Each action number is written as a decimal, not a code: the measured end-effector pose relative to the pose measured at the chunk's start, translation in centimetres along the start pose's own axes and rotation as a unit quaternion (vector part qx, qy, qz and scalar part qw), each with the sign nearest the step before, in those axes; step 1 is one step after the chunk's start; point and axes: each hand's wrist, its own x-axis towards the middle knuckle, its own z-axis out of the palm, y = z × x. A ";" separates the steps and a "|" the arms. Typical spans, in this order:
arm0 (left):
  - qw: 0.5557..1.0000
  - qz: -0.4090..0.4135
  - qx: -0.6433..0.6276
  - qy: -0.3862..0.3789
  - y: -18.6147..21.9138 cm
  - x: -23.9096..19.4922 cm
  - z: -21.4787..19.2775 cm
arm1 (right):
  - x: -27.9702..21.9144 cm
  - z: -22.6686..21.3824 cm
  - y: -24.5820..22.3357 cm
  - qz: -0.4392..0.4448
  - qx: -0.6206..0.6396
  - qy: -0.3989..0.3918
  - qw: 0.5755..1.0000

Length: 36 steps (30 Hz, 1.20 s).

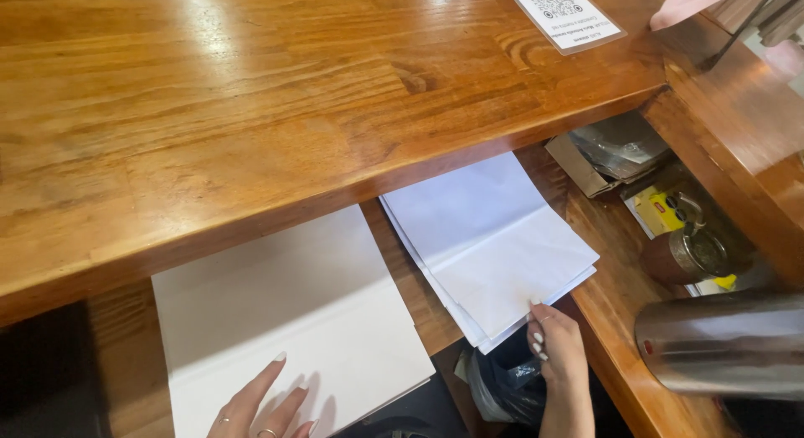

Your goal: The person is folding and stacking paper sheets, likely as a preparation step for making paper bags at a retail counter.

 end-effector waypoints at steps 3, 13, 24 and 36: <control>0.993 -0.082 -0.060 0.062 3.1 -1.4 1.6 | 3.5 -1.1 1.3 0.046 0.164 -0.085 0.982; 0.727 0.533 0.425 0.076 -4.7 2.9 -1.3 | 3.2 0.7 -2.5 -0.017 0.188 0.016 0.982; 0.954 0.128 0.265 -0.065 -5.7 4.9 0.4 | -9.2 6.3 -3.3 0.090 0.185 0.061 0.977; 0.974 0.043 -0.199 0.101 2.5 3.6 -1.2 | -9.2 11.9 7.9 -0.018 0.223 -0.140 0.965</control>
